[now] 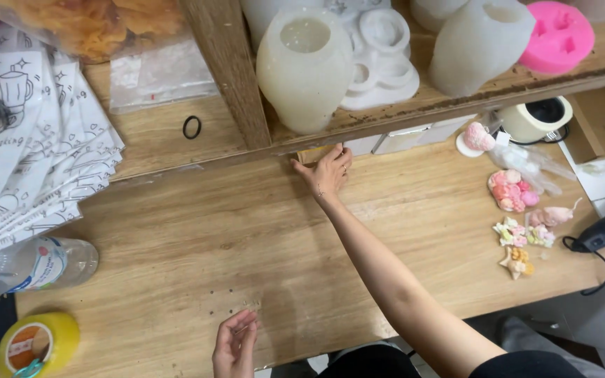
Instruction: Picking up small white and brown boxes from a workshop table and stacking them near the entrance.
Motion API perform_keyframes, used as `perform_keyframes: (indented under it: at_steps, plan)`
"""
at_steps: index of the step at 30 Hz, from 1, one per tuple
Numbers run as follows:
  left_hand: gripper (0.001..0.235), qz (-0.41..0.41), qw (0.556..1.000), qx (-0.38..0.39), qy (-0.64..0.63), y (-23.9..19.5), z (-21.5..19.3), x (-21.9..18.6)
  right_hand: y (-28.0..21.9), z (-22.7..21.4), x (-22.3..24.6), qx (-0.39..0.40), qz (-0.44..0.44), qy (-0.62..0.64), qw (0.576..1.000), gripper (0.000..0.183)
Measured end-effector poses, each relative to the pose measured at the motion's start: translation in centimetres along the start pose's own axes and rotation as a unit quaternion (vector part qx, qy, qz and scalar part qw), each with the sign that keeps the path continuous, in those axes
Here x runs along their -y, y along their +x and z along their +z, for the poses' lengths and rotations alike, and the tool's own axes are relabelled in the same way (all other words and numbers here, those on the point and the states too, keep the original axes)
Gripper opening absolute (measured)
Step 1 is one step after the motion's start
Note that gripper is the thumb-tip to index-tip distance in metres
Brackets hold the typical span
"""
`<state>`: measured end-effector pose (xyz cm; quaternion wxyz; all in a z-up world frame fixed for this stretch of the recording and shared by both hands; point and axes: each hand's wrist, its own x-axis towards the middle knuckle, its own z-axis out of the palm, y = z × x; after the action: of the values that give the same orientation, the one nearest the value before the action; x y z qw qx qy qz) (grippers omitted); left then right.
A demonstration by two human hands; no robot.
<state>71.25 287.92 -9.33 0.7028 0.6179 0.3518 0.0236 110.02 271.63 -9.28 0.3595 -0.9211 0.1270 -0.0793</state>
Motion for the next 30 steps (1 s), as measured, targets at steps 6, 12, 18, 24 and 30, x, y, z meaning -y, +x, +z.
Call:
perform_keyframes:
  at_steps: [6, 12, 18, 24, 30]
  plan:
    - [0.035, 0.039, 0.999, -0.023, 0.006, -0.4, 0.2, 1.2, -0.7, 0.1, -1.9, 0.027, 0.037, -0.038, 0.998, 0.123]
    - [0.035, 0.019, 1.0, -0.007, 0.002, -1.6, 3.8, -8.2, -6.4, -6.4, -3.3, 0.003, -0.234, 0.071, 0.97, 0.108]
    - [0.065, 0.165, 0.979, -0.049, 0.114, -1.7, 5.9, -18.6, -14.4, -15.2, 0.1, 0.125, -0.339, 0.181, 0.915, 0.113]
    - [0.087, 0.326, 0.913, -0.01, 0.245, -1.1, 6.3, -22.3, -18.9, -19.7, 3.5, 0.172, -0.391, 0.211, 0.879, 0.117]
    - [0.068, 0.246, 0.964, 0.08, 0.069, -1.5, 5.1, -22.2, -21.5, -21.7, 4.6, 0.181, -0.447, 0.231, 0.845, 0.113]
